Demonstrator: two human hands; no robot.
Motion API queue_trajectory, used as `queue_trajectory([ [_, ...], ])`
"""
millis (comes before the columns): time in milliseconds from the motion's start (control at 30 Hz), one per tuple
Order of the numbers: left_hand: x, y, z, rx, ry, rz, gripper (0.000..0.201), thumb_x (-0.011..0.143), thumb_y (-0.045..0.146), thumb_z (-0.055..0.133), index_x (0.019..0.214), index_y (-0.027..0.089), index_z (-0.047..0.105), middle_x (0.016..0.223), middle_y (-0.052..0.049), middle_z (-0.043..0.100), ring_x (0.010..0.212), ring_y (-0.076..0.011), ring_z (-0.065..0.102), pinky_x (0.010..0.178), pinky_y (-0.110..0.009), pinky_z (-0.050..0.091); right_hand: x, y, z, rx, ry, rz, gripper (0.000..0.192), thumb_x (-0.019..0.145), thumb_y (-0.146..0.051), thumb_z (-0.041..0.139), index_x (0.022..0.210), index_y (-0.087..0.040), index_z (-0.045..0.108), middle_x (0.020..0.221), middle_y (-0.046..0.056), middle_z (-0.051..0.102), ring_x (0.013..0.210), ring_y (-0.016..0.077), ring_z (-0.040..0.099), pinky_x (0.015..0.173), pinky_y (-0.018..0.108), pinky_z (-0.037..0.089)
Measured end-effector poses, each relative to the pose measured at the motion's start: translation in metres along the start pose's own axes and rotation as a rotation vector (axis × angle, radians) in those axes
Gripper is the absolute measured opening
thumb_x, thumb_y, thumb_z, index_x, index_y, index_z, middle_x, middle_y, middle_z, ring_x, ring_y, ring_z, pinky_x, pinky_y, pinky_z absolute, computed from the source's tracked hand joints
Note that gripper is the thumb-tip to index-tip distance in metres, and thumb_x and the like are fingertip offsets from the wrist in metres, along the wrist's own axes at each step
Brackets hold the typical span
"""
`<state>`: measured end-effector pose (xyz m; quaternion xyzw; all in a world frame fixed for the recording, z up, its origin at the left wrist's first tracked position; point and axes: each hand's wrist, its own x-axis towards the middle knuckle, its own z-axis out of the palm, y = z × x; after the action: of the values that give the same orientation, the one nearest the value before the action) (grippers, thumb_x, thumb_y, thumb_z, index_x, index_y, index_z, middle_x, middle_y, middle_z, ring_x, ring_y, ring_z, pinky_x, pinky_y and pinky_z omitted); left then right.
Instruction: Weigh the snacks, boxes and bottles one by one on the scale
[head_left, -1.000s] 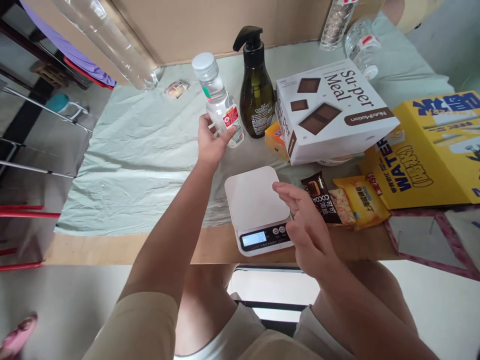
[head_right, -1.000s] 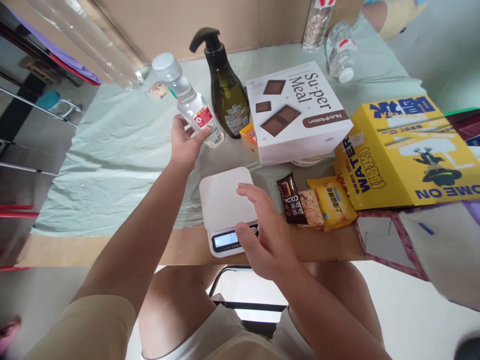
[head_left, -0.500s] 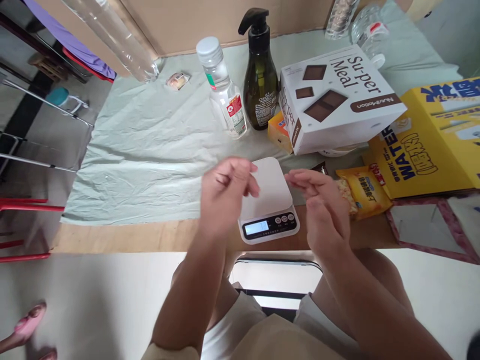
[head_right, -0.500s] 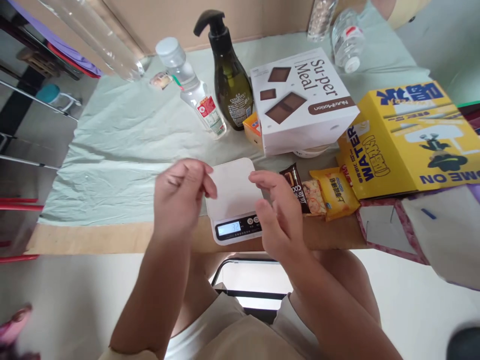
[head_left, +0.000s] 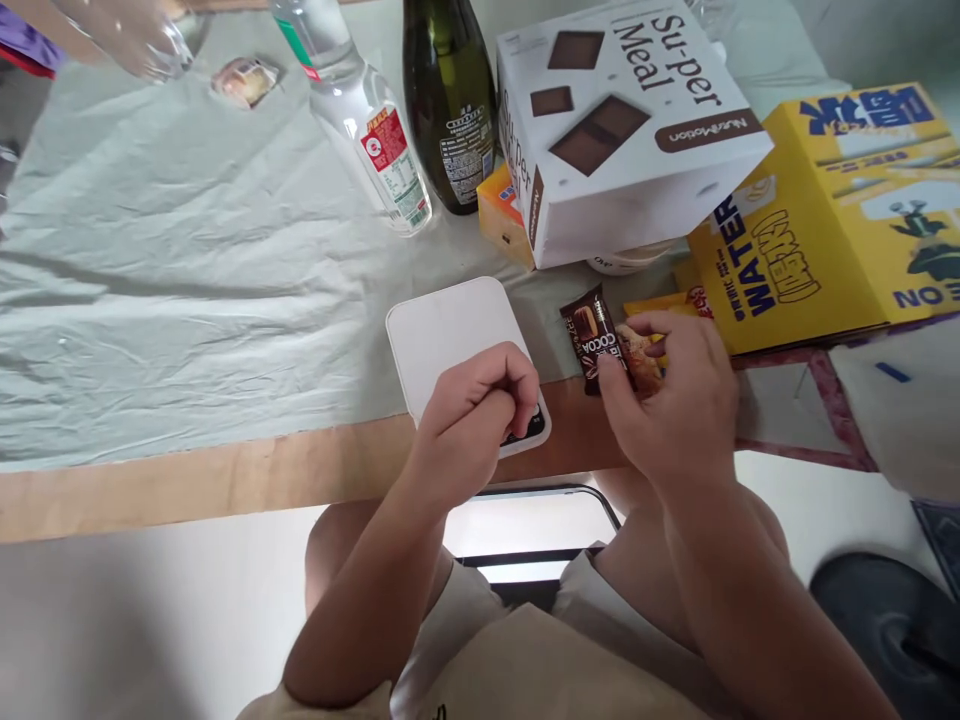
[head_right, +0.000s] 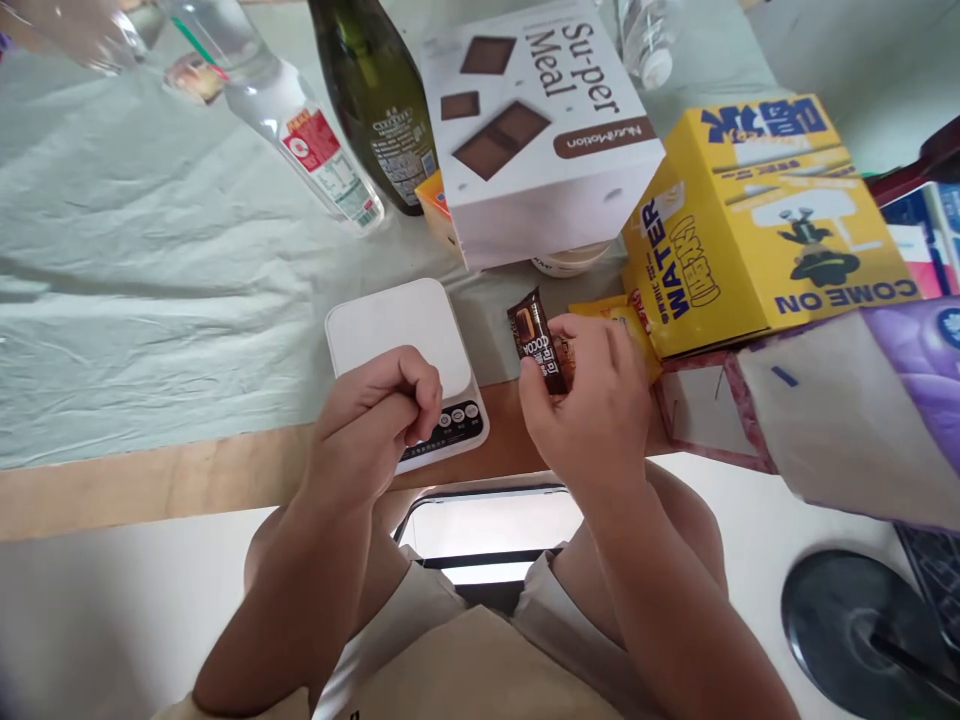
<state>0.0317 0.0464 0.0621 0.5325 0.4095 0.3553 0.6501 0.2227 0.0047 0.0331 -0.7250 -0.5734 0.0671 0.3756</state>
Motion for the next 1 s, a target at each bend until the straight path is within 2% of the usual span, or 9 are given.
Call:
queue_trajectory([
  [133,-0.002,0.004,-0.005,0.205,0.052,0.112,0.024,0.073,0.005,0.048,0.070,0.026,0.059,0.061,0.001,0.058,0.057,-0.0157,0.053,0.054,-0.032,0.045,0.003,0.004,0.009,-0.069,-0.096,0.097,0.038,0.087,-0.039,0.071,0.121,-0.024,0.065,0.116,0.013,0.071,0.110,0.0339,0.058,0.112,0.065,0.044],
  [267,0.001,-0.007,-0.039,0.606,0.541,0.315,0.024,0.081,0.009,0.063,0.092,0.030,0.070,0.101,-0.003,0.071,0.104,-0.0241,0.069,0.100,-0.045,0.058,0.006,0.007,0.012,-0.062,-0.104,0.148,0.042,0.082,-0.034,0.074,0.122,-0.025,0.067,0.107,0.011,0.074,0.102,0.0329,0.056,0.108,0.070,0.045],
  [300,0.003,-0.012,-0.049,0.657,0.656,0.268,0.026,0.081,0.013,0.068,0.101,0.030,0.072,0.113,-0.005,0.070,0.117,-0.0273,0.067,0.111,-0.049,0.054,0.007,0.008,0.013,-0.063,-0.101,0.153,0.041,0.081,-0.033,0.074,0.121,-0.025,0.068,0.104,0.011,0.074,0.100,0.0328,0.056,0.108,0.071,0.045],
  [367,0.008,-0.024,-0.067,0.628,0.732,0.079,0.038,0.083,0.022,0.077,0.120,0.031,0.071,0.129,-0.008,0.069,0.129,-0.0322,0.063,0.119,-0.056,0.050,0.008,0.008,0.015,-0.067,-0.088,0.157,0.039,0.080,-0.031,0.073,0.119,-0.025,0.069,0.098,0.010,0.074,0.098,0.0329,0.057,0.107,0.071,0.044],
  [467,0.010,-0.038,-0.082,0.539,0.635,-0.073,0.055,0.085,0.033,0.079,0.138,0.029,0.066,0.140,-0.010,0.069,0.131,-0.0353,0.065,0.118,-0.061,0.053,0.009,0.008,0.018,-0.051,-0.047,0.139,0.036,0.080,-0.027,0.070,0.115,-0.026,0.069,0.092,0.008,0.072,0.095,0.0310,0.060,0.103,0.066,0.049],
  [600,0.008,-0.048,-0.083,0.555,0.502,-0.058,0.066,0.085,0.030,0.076,0.149,0.028,0.059,0.158,-0.013,0.059,0.140,-0.0372,0.062,0.123,-0.062,0.050,0.009,0.006,0.019,0.018,0.002,0.082,0.035,0.082,-0.029,0.067,0.117,-0.025,0.066,0.097,0.008,0.071,0.085,0.0257,0.064,0.088,0.052,0.056],
  [800,0.008,-0.063,-0.074,0.403,0.297,0.004,0.065,0.089,0.030,0.076,0.152,0.032,0.058,0.158,-0.012,0.061,0.150,-0.0379,0.056,0.129,-0.062,0.045,0.005,-0.001,0.011,0.137,0.075,0.002,0.030,0.087,-0.032,0.066,0.116,-0.025,0.066,0.098,0.009,0.067,0.080,0.0239,0.063,0.079,0.048,0.057],
  [867,0.008,-0.063,-0.069,0.399,0.301,0.011,0.064,0.090,0.030,0.076,0.151,0.032,0.059,0.158,-0.011,0.061,0.153,-0.0379,0.054,0.131,-0.063,0.042,0.002,-0.004,0.010,0.225,0.076,0.010,0.029,0.090,-0.035,0.066,0.117,-0.024,0.065,0.101,0.009,0.066,0.081,0.0226,0.062,0.076,0.045,0.056],
  [1000,0.002,-0.047,-0.061,0.443,0.471,0.138,0.053,0.089,0.029,0.076,0.140,0.030,0.064,0.156,-0.008,0.063,0.153,-0.0324,0.053,0.134,-0.055,0.039,-0.003,-0.015,0.010,0.437,0.021,0.039,0.025,0.096,-0.035,0.064,0.119,-0.025,0.064,0.106,0.007,0.066,0.093,0.0207,0.065,0.075,0.037,0.057],
])
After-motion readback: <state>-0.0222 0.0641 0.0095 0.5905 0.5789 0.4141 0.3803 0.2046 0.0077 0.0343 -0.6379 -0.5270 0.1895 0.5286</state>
